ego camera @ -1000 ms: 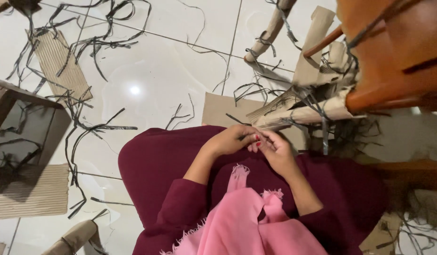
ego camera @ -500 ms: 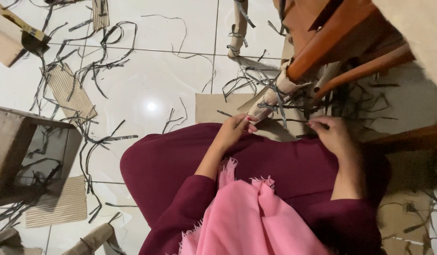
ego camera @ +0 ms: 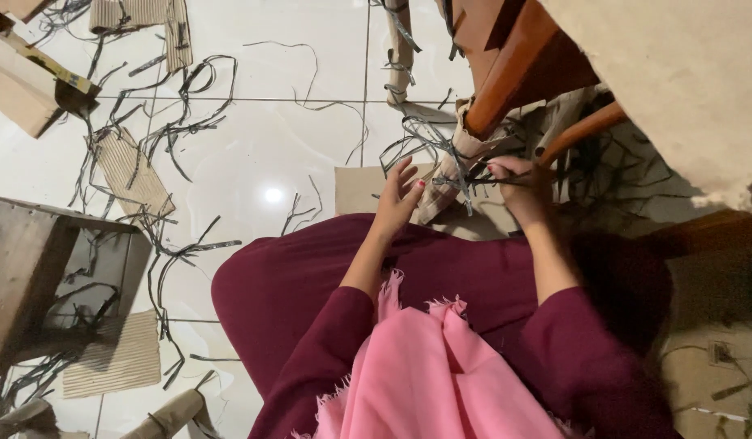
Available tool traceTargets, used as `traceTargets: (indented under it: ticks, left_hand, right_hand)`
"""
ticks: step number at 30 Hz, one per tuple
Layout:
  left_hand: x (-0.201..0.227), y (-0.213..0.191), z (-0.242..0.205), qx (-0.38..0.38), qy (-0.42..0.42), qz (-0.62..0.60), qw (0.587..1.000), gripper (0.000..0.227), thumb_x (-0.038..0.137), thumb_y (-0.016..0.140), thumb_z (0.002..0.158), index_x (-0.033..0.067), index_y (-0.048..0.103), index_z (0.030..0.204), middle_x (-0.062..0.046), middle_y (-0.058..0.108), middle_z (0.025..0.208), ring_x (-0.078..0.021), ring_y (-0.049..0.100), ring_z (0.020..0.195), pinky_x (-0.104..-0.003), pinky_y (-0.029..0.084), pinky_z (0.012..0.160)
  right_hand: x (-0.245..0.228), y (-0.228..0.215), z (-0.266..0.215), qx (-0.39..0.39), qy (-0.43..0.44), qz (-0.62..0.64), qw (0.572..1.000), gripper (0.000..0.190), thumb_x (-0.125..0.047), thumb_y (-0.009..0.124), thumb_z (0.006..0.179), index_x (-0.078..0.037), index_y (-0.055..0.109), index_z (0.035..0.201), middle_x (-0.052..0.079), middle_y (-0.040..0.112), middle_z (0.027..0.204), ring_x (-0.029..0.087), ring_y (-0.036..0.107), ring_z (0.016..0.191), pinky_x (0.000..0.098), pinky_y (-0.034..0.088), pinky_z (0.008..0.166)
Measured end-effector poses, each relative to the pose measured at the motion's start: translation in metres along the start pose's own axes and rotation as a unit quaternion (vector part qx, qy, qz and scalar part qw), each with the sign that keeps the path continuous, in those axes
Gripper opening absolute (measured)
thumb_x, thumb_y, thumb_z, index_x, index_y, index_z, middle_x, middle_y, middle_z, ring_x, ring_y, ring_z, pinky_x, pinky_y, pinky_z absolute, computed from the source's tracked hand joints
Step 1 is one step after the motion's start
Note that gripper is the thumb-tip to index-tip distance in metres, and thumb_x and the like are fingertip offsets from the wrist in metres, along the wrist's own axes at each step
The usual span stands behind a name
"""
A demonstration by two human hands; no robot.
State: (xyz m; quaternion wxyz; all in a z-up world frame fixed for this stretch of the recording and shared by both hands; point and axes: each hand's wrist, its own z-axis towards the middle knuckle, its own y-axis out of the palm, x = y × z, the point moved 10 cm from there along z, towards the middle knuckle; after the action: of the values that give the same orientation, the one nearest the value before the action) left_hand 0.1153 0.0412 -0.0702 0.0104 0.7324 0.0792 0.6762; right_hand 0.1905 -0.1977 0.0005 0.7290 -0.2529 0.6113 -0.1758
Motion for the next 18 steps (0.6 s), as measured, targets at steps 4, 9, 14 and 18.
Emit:
traceTargets:
  ticks: [4,9,14,18]
  left_hand:
    - [0.005,0.010,0.019,-0.002,0.087,0.004,0.996,0.058,0.013,0.058,0.107,0.0059,0.034,0.159,-0.029,0.032,0.161,-0.0528,0.035,0.144,-0.061,0.036,0.118]
    - [-0.010,0.017,0.039,-0.028,0.131,-0.040,0.990,0.054,-0.008,0.044,0.104,0.0066,0.042,0.157,-0.021,0.044,0.157,-0.0439,0.042,0.143,-0.055,0.039,0.117]
    - [-0.047,0.013,0.057,-0.020,0.067,-0.035,0.997,0.056,-0.006,0.042,0.101,0.0097,0.045,0.155,-0.025,0.057,0.142,-0.0344,0.054,0.136,-0.049,0.045,0.113]
    - [-0.056,0.005,0.054,0.019,0.041,-0.024,0.999,0.061,0.003,0.057,0.101,-0.0011,0.033,0.156,-0.035,0.053,0.142,-0.0417,0.050,0.139,-0.051,0.042,0.115]
  right_hand:
    - [-0.004,0.027,0.013,-0.022,-0.045,0.019,0.999,0.008,-0.014,0.074,0.099,-0.013,0.079,0.105,0.015,0.073,0.088,0.036,0.072,0.092,0.0410,0.056,0.080]
    - [0.013,0.038,0.022,-0.035,-0.053,-0.083,0.995,0.023,-0.022,0.068,0.103,-0.020,0.073,0.080,0.001,0.064,0.065,0.016,0.062,0.065,0.0235,0.047,0.066]
    - [0.109,0.050,0.032,0.037,0.037,-0.097,0.994,0.014,-0.028,0.071,0.095,-0.018,0.081,0.096,0.009,0.068,0.067,0.033,0.067,0.072,0.0363,0.054,0.072]
    - [0.082,0.060,0.036,-0.009,0.046,-0.053,0.997,0.014,-0.026,0.068,0.093,-0.020,0.076,0.082,0.005,0.061,0.055,0.022,0.065,0.061,0.0326,0.049,0.064]
